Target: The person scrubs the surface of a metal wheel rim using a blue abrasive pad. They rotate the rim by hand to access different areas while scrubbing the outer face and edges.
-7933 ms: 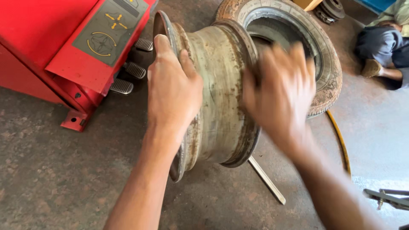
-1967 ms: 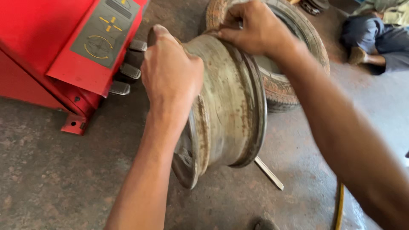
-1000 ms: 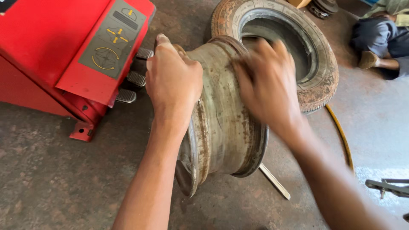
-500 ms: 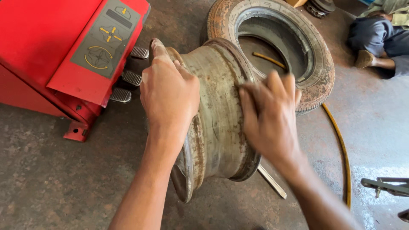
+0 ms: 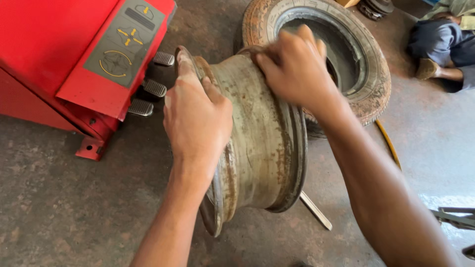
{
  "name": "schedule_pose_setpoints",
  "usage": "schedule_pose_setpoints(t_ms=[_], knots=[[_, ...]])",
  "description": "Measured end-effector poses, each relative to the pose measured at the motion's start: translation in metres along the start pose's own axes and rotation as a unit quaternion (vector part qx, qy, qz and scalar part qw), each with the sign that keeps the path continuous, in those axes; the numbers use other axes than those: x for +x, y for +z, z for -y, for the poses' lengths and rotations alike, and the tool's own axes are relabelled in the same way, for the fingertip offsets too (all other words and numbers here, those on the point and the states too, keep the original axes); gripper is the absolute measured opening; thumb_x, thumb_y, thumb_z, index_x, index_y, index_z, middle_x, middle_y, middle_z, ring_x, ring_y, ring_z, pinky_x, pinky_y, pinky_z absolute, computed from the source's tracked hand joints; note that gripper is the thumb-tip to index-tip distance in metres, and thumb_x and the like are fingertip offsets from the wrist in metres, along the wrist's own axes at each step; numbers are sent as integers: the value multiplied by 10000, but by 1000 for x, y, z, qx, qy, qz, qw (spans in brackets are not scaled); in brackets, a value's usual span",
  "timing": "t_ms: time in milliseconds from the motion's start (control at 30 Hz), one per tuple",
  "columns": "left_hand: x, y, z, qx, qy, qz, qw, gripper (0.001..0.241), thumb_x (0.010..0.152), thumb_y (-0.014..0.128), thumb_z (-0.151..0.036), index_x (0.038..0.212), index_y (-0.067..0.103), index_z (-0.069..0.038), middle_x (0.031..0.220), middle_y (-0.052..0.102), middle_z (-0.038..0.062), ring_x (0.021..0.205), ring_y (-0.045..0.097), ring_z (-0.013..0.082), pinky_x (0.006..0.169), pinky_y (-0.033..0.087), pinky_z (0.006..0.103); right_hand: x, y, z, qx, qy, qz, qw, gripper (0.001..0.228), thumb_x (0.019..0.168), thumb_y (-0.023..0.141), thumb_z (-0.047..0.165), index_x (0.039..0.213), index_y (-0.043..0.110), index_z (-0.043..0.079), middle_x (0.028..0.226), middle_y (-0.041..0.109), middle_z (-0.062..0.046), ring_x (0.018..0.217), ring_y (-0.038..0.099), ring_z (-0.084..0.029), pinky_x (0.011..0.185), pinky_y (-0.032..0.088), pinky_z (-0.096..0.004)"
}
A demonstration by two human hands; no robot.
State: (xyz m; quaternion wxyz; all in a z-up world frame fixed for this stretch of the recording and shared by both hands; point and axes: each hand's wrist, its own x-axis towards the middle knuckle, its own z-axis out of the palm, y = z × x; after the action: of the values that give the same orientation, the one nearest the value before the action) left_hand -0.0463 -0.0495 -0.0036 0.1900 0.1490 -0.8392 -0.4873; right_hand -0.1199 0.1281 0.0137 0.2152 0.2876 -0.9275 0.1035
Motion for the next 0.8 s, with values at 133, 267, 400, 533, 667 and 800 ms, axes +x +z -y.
schedule_pose_setpoints(t_ms=[133,267,400,533,667,800], knots=[[6,-3,-4,26,-30,26,999,582,925,544,-116,1459,425,81,987,719,309,970,707,455,859,531,523,-23,-15,12,-18,16,30,999,262,1022,651,251,957,741,13,885,598,-123,945,491,-317,816,331,-479],[2,0,-5,11,-47,27,998,618,929,528,-121,1496,371,70,962,725,294,941,715,447,847,537,510,-49,-15,19,-23,58,34,997,244,1002,642,242,1029,786,47,854,568,-141,959,494,-328,818,344,-492],[-3,-3,-5,12,-19,1,1000,615,931,555,-138,1492,398,59,993,717,305,952,699,468,835,530,526,50,35,-20,3,36,100,994,248,916,690,269,1003,846,98,914,690,-164,1097,523,-406,902,366,-577],[2,-3,-5,35,-59,29,997,610,930,565,-176,1490,416,13,1000,720,295,966,694,468,864,516,543,59,27,-27,102,147,208,962,313,921,692,368,1086,779,118,966,672,-178,1028,662,-365,990,497,-505],[10,-2,-4,8,-55,9,998,598,933,555,-172,1487,423,9,1010,725,290,984,696,461,865,518,538,-8,-17,3,5,111,148,983,371,858,746,388,1146,805,162,1373,516,-211,1289,372,-386,1003,339,-553],[2,-1,-4,6,-45,15,999,610,931,548,-160,1495,400,20,1010,726,293,986,699,452,867,522,528,-32,-23,29,29,60,89,994,408,991,649,333,1334,753,138,1565,417,-154,1434,254,-369,1150,195,-585]])
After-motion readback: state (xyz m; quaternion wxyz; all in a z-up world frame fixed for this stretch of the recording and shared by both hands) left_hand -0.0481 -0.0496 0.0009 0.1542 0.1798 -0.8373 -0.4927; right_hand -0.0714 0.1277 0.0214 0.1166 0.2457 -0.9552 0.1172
